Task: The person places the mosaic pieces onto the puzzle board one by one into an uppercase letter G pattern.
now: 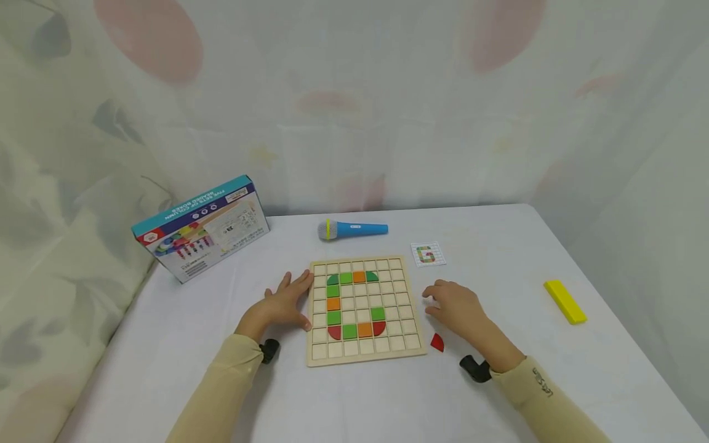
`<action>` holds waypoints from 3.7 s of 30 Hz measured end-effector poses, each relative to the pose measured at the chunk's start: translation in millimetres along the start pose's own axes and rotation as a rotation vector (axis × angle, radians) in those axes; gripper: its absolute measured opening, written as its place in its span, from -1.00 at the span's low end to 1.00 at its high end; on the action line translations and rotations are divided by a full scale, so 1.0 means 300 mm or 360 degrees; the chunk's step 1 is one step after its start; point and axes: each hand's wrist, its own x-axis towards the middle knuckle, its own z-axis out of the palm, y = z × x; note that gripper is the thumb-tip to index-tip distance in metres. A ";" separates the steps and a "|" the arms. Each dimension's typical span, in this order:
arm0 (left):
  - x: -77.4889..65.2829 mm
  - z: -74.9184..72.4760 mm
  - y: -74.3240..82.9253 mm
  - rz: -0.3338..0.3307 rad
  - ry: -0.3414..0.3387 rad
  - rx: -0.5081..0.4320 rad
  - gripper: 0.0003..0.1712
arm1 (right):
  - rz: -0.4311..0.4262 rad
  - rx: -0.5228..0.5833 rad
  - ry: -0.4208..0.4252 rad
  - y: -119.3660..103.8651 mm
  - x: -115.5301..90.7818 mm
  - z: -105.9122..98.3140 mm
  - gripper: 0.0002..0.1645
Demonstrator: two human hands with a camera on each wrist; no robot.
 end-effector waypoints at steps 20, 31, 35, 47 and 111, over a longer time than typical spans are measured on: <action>0.004 0.003 0.000 -0.0002 -0.0004 0.0007 0.39 | 0.0218 0.0060 -0.0237 0.171 -0.061 0.001 -0.63; 0.006 0.004 0.001 0.0004 0.0000 0.0005 0.40 | 0.0263 0.0089 -0.0160 0.164 -0.054 0.026 -0.84; 0.008 0.006 -0.003 0.0003 0.0005 0.0002 0.40 | 0.0356 0.0042 -0.0149 0.154 -0.043 0.042 -0.71; 0.012 0.007 -0.008 0.0007 0.0004 -0.0008 0.40 | 0.0255 0.0172 -0.0217 0.164 -0.059 0.002 -0.65; 0.006 0.006 0.002 -0.0021 0.0006 0.0012 0.38 | -0.0009 0.0182 -0.0155 -0.001 0.008 -0.015 -0.68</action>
